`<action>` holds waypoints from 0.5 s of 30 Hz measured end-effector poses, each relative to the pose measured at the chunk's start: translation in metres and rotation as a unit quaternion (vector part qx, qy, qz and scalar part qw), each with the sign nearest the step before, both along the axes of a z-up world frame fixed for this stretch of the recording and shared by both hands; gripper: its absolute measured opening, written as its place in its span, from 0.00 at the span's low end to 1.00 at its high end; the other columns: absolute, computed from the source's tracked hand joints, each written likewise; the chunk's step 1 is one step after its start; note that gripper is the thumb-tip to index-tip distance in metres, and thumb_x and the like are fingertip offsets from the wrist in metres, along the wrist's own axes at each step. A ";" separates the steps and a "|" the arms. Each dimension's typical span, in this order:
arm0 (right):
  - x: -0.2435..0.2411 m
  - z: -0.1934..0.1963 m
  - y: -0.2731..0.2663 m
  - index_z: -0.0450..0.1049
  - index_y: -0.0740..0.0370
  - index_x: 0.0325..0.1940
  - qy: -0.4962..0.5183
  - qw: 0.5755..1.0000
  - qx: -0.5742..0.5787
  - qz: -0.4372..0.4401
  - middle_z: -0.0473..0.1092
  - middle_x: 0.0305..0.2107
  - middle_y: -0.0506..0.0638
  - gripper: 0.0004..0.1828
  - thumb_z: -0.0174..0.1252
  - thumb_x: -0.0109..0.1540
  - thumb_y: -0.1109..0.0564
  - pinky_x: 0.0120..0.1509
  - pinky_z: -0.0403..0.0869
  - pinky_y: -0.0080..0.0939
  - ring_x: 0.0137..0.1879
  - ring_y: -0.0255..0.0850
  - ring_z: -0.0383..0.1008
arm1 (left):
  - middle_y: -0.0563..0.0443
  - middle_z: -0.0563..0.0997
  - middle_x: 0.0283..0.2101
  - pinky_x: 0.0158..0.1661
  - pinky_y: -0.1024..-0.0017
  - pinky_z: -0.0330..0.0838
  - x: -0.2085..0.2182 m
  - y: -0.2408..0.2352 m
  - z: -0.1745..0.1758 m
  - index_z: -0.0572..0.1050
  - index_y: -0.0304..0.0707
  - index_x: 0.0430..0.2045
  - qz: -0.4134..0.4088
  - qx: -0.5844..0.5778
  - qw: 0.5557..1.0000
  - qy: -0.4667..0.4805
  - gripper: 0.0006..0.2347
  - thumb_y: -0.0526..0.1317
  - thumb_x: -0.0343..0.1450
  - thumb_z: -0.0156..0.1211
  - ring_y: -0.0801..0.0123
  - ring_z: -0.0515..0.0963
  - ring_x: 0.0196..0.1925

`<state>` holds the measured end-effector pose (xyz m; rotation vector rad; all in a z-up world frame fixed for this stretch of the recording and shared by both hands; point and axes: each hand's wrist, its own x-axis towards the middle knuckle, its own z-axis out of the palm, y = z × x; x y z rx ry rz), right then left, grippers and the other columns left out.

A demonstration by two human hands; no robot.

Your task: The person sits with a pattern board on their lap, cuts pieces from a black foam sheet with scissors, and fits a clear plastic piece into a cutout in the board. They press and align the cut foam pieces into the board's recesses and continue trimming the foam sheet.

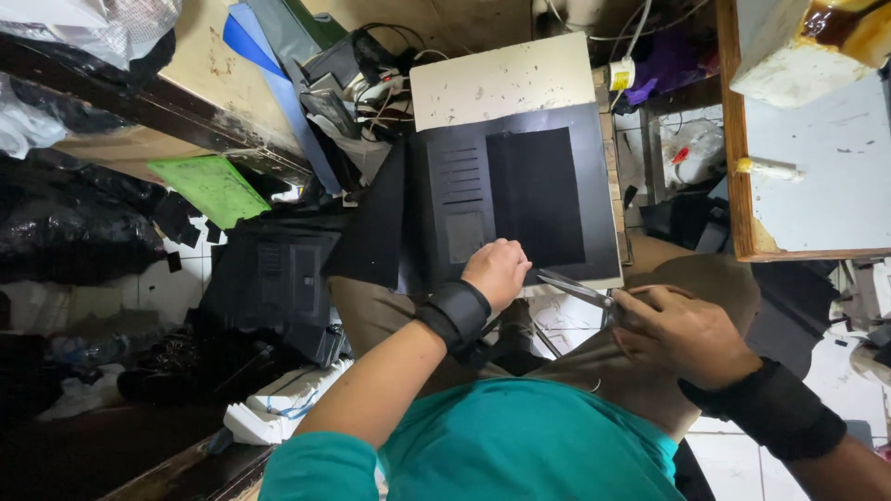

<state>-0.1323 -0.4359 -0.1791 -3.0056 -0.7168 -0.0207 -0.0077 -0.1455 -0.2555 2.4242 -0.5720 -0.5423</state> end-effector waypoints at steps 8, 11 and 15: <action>0.013 0.008 0.021 0.68 0.41 0.62 0.026 0.999 0.006 0.028 0.71 0.41 0.48 0.30 0.57 0.60 0.31 0.36 0.78 0.44 0.45 0.46 0.77 | 0.42 0.79 0.35 0.44 0.51 0.71 0.000 0.002 0.006 0.77 0.38 0.28 0.011 0.000 1.000 0.025 0.09 0.42 0.75 0.55 0.47 0.78 0.41; 0.013 0.003 0.025 0.64 0.36 0.66 0.008 0.999 -0.030 0.024 0.67 0.33 0.44 0.35 0.60 0.56 0.32 0.31 0.78 0.45 0.34 0.45 0.77 | 0.43 0.78 0.34 0.45 0.51 0.74 0.001 0.005 -0.006 0.75 0.41 0.27 0.010 -0.001 1.000 0.024 0.09 0.44 0.74 0.55 0.44 0.80 0.44; 0.011 -0.006 0.023 0.59 0.32 0.73 0.056 0.997 -0.062 -0.005 0.67 0.29 0.41 0.48 0.65 0.49 0.33 0.31 0.79 0.43 0.29 0.42 0.78 | 0.46 0.77 0.33 0.44 0.52 0.77 0.001 0.007 -0.007 0.72 0.45 0.25 0.005 -0.003 1.000 0.029 0.08 0.46 0.72 0.55 0.42 0.81 0.45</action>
